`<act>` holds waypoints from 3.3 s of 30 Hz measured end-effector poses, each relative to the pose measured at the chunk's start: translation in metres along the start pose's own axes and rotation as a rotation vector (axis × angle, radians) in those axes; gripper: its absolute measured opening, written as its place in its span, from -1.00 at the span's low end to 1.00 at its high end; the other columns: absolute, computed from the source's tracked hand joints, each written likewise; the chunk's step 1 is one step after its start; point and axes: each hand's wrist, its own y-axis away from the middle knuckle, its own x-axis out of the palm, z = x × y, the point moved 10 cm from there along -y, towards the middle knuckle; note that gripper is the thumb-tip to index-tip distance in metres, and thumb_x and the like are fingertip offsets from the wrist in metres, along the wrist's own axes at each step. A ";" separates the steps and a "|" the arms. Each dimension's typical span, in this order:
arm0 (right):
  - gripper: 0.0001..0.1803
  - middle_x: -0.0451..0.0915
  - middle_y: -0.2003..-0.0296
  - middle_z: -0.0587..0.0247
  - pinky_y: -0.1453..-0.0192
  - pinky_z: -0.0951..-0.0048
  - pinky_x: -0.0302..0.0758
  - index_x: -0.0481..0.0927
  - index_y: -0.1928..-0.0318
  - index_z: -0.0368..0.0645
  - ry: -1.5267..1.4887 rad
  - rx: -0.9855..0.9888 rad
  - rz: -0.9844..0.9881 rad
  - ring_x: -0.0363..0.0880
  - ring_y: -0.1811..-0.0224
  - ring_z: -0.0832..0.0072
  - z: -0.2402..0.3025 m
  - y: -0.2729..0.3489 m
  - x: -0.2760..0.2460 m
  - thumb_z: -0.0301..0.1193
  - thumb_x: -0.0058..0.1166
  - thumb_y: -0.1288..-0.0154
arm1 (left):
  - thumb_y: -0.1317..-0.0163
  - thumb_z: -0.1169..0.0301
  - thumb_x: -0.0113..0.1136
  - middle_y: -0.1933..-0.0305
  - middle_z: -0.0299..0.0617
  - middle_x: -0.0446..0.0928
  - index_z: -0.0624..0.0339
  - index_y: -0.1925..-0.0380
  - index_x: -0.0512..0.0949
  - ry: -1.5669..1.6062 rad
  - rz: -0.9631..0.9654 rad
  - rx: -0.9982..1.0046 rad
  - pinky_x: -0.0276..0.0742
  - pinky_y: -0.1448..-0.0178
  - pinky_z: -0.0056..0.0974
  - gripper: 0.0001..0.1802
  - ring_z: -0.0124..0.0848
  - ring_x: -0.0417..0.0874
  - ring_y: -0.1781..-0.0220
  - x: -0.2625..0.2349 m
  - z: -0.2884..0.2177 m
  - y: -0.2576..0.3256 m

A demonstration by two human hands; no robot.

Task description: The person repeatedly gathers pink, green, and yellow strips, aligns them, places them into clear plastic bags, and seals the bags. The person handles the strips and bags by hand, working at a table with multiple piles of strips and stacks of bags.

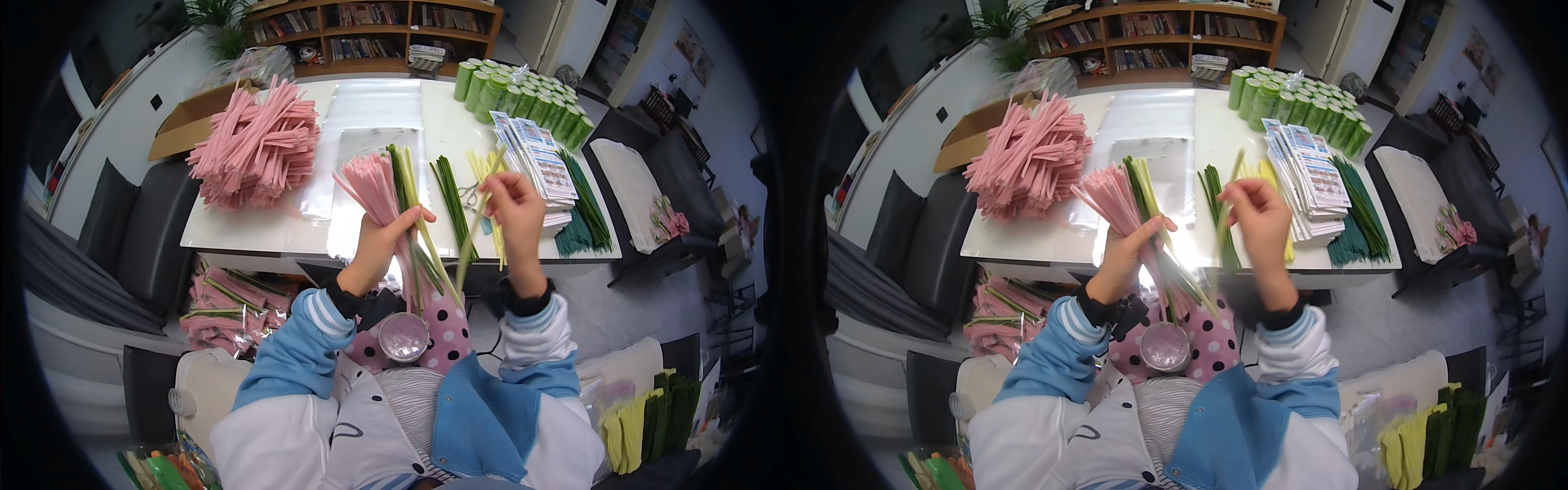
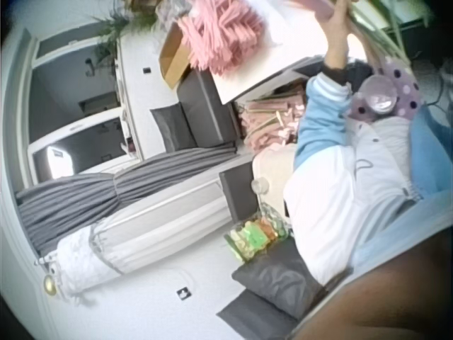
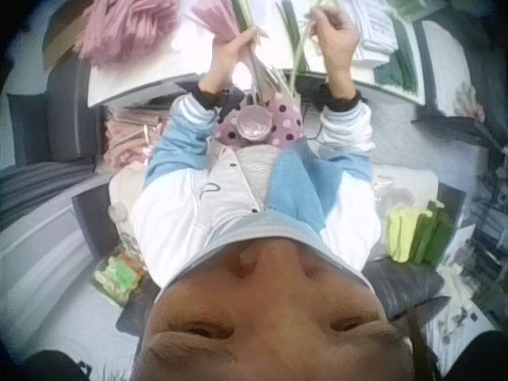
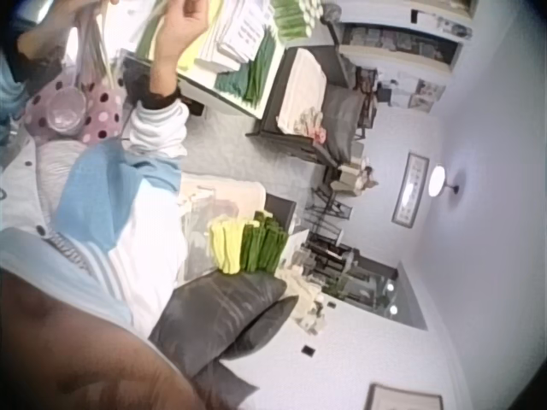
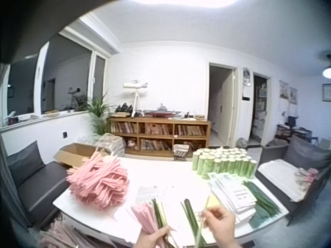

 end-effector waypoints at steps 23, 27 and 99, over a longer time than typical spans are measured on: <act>-0.79 0.55 0.47 0.36 0.41 0.60 0.31 0.60 0.31 -0.30 0.458 0.088 0.542 0.40 0.48 0.67 -0.082 0.045 0.097 -0.38 0.19 -0.19 | -0.23 0.40 0.16 0.30 -0.19 0.59 0.34 0.24 0.53 0.266 -0.121 -0.042 0.46 0.23 -0.44 -0.79 -0.52 0.54 0.33 -0.042 0.029 -0.019; -0.59 0.57 0.25 0.22 0.10 0.51 0.42 0.48 0.04 -0.27 0.222 0.263 0.570 0.51 0.19 0.52 -0.101 0.064 0.111 -0.29 0.20 -0.18 | -0.23 0.40 0.16 0.30 -0.16 0.59 0.34 0.25 0.53 0.376 -0.154 -0.111 0.51 0.14 -0.38 -0.79 -0.46 0.57 0.27 -0.051 0.040 -0.011; -0.89 0.44 0.50 0.16 0.41 0.38 0.38 0.62 0.28 -0.25 0.615 -0.240 0.364 0.44 0.50 0.32 -0.159 0.043 0.141 -0.55 0.09 -0.16 | -0.17 0.58 0.09 0.35 0.10 0.59 0.52 0.14 0.36 0.009 0.111 -0.683 0.68 0.33 -0.30 -0.73 -0.25 0.69 0.40 -0.108 0.160 0.028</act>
